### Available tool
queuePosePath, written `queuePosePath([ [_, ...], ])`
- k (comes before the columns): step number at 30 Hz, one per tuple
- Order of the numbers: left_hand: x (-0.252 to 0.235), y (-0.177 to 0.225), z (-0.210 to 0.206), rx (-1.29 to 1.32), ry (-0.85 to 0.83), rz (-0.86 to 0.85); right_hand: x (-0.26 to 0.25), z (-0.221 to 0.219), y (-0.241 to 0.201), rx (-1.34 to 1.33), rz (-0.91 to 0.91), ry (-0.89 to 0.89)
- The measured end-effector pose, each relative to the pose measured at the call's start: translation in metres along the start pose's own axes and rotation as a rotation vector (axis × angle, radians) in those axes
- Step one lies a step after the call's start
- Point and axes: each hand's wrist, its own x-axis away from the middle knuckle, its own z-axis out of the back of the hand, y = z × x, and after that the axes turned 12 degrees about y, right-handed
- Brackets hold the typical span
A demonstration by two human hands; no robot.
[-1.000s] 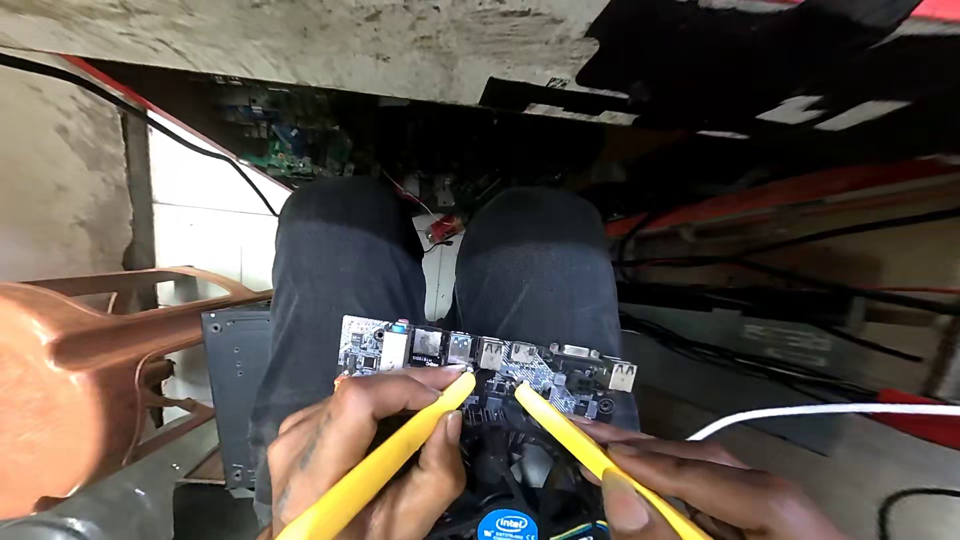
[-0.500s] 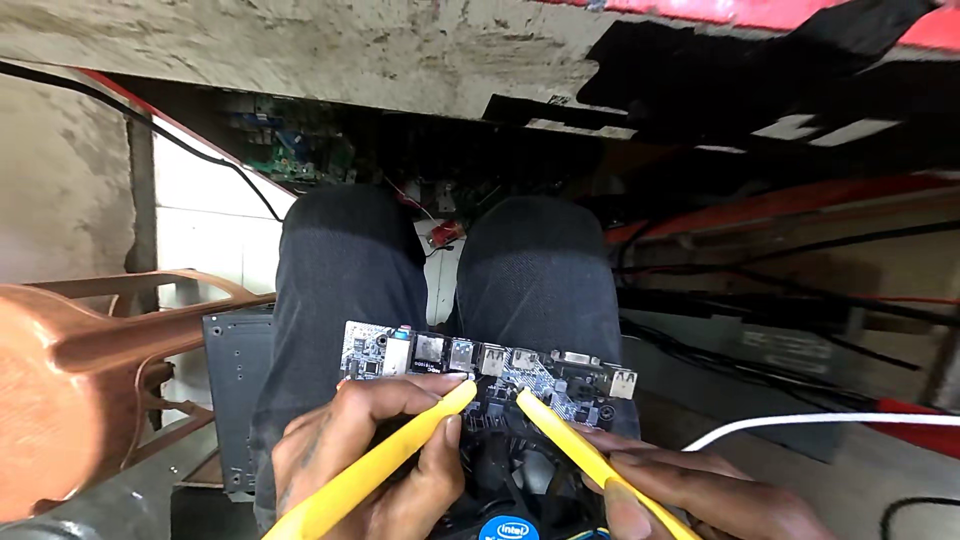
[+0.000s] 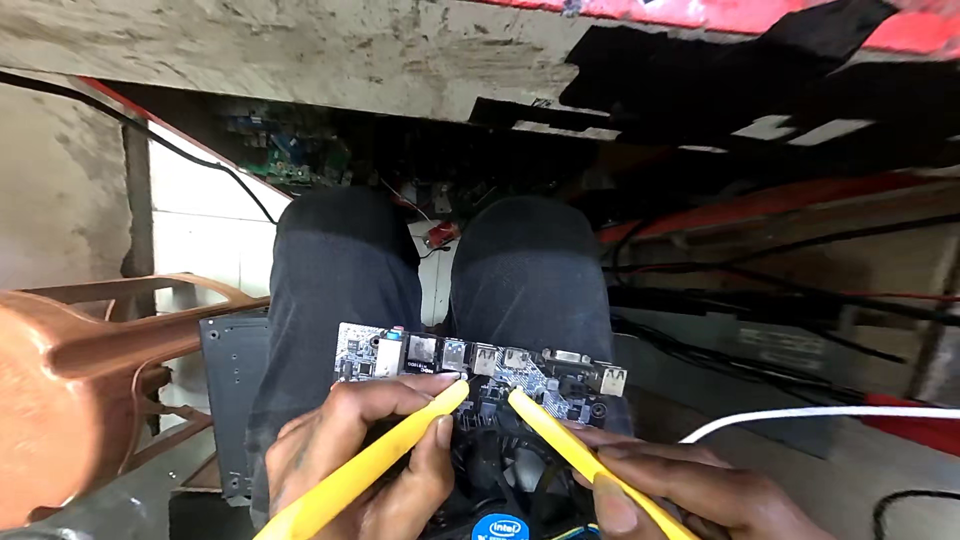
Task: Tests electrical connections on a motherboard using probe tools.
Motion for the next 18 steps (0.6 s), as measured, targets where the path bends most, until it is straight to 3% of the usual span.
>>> queuePosePath([
  [18,-0.0003,-0.0001,-0.0010,0.008,0.005,0.002,-0.0008,-0.0007,0.0001,0.013,-0.011,0.008],
])
